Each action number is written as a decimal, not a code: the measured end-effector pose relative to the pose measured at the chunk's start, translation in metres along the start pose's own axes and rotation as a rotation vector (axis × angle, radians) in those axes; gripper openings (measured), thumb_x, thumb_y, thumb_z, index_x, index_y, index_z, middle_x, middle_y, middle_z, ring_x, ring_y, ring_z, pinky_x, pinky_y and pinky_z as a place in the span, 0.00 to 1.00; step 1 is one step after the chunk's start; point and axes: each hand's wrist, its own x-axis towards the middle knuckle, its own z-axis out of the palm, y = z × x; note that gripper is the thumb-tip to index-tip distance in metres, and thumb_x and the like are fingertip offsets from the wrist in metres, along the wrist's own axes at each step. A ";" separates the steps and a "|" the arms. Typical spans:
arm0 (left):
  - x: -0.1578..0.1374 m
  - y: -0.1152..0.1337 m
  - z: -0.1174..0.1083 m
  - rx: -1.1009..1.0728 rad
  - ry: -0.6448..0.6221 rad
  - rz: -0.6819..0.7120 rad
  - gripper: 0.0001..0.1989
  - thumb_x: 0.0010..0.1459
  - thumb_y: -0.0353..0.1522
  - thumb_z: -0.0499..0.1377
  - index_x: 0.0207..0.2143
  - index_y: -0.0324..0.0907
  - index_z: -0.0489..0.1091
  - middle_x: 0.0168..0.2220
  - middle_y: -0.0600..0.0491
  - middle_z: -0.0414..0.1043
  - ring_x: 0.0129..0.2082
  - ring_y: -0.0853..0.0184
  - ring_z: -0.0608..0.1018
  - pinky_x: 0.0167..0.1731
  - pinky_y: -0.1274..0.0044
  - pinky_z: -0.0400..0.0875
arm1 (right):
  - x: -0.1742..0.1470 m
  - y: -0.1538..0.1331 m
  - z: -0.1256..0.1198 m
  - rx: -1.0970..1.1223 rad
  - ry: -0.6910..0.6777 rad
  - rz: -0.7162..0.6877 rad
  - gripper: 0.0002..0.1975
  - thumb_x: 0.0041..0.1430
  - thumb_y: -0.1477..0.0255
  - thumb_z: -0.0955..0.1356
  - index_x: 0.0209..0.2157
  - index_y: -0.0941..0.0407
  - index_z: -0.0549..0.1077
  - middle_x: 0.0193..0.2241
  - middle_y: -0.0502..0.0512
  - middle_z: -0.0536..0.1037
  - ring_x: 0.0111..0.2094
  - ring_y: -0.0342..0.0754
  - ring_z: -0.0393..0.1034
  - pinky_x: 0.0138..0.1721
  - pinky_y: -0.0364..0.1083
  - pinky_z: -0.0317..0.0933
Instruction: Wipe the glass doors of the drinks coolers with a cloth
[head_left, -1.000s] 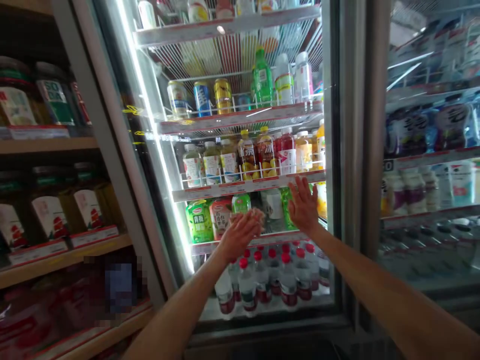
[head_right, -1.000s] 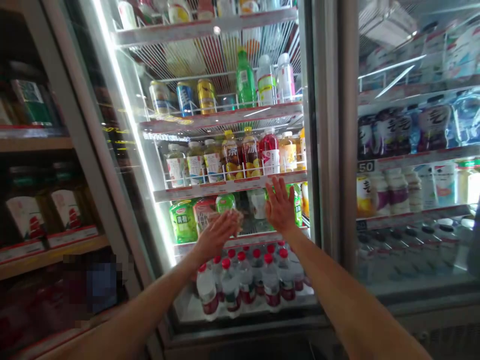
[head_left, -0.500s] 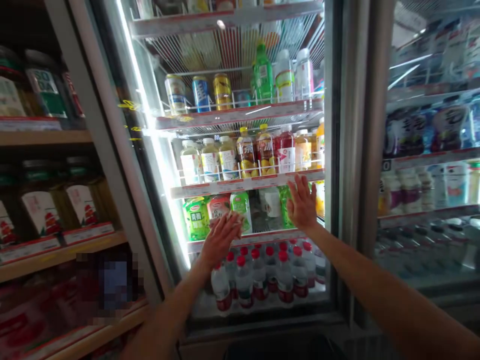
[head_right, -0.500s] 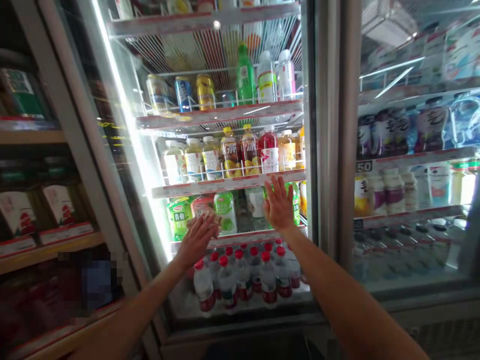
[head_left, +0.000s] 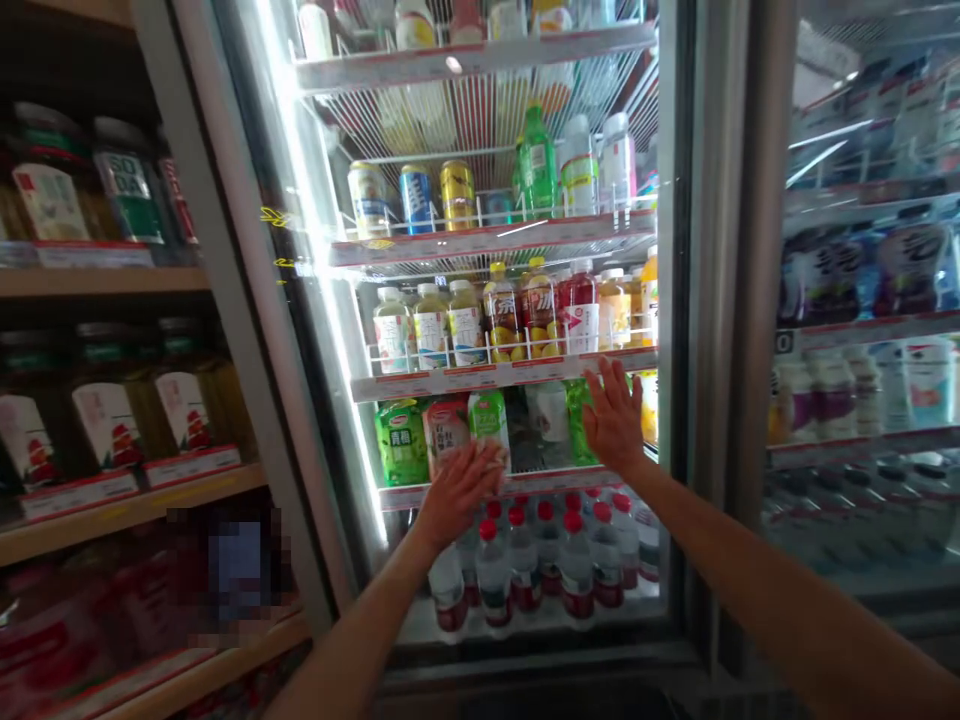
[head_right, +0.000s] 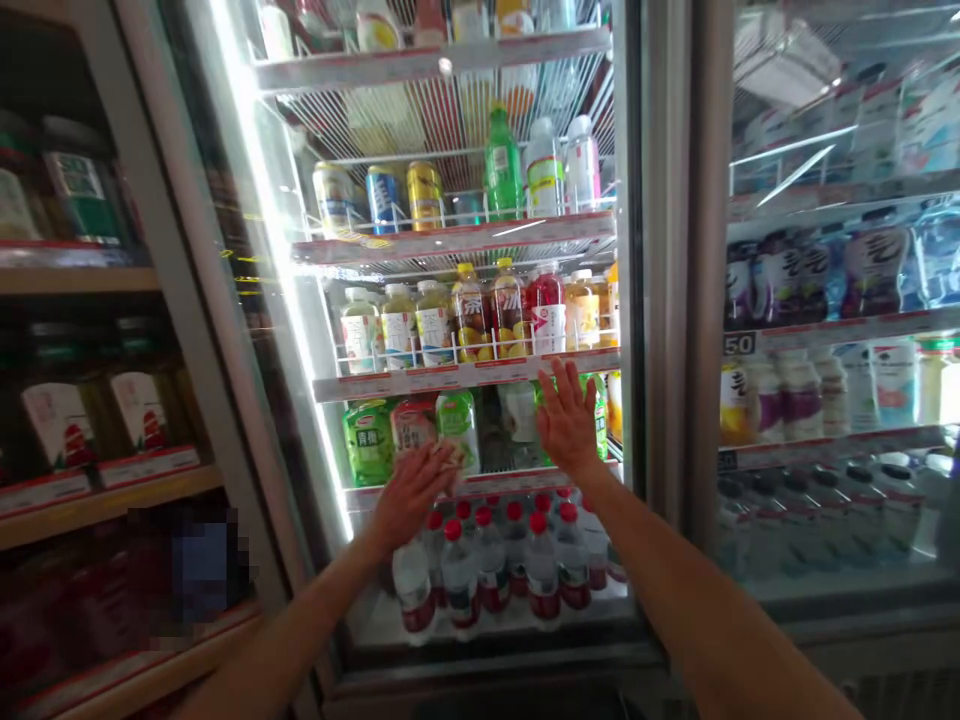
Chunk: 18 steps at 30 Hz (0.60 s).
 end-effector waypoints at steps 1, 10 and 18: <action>-0.006 -0.009 -0.003 0.031 0.044 -0.103 0.23 0.56 0.22 0.49 0.53 0.46 0.62 0.62 0.52 0.52 0.64 0.63 0.48 0.60 0.67 0.55 | 0.000 0.000 0.000 -0.004 0.001 0.001 0.31 0.60 0.72 0.58 0.63 0.53 0.42 0.64 0.57 0.47 0.65 0.51 0.36 0.62 0.59 0.36; -0.029 -0.014 -0.005 0.103 0.103 -0.364 0.25 0.57 0.21 0.47 0.57 0.42 0.58 0.64 0.48 0.43 0.64 0.59 0.46 0.62 0.62 0.49 | 0.000 -0.002 0.000 0.031 -0.014 0.029 0.31 0.59 0.72 0.58 0.63 0.53 0.43 0.64 0.57 0.47 0.65 0.51 0.36 0.62 0.60 0.35; -0.024 -0.047 -0.018 0.126 0.248 -0.607 0.25 0.58 0.23 0.47 0.58 0.43 0.56 0.64 0.46 0.45 0.64 0.60 0.47 0.61 0.61 0.50 | 0.000 -0.001 -0.001 0.013 -0.007 0.014 0.31 0.60 0.72 0.58 0.63 0.53 0.43 0.64 0.57 0.47 0.65 0.51 0.36 0.61 0.60 0.37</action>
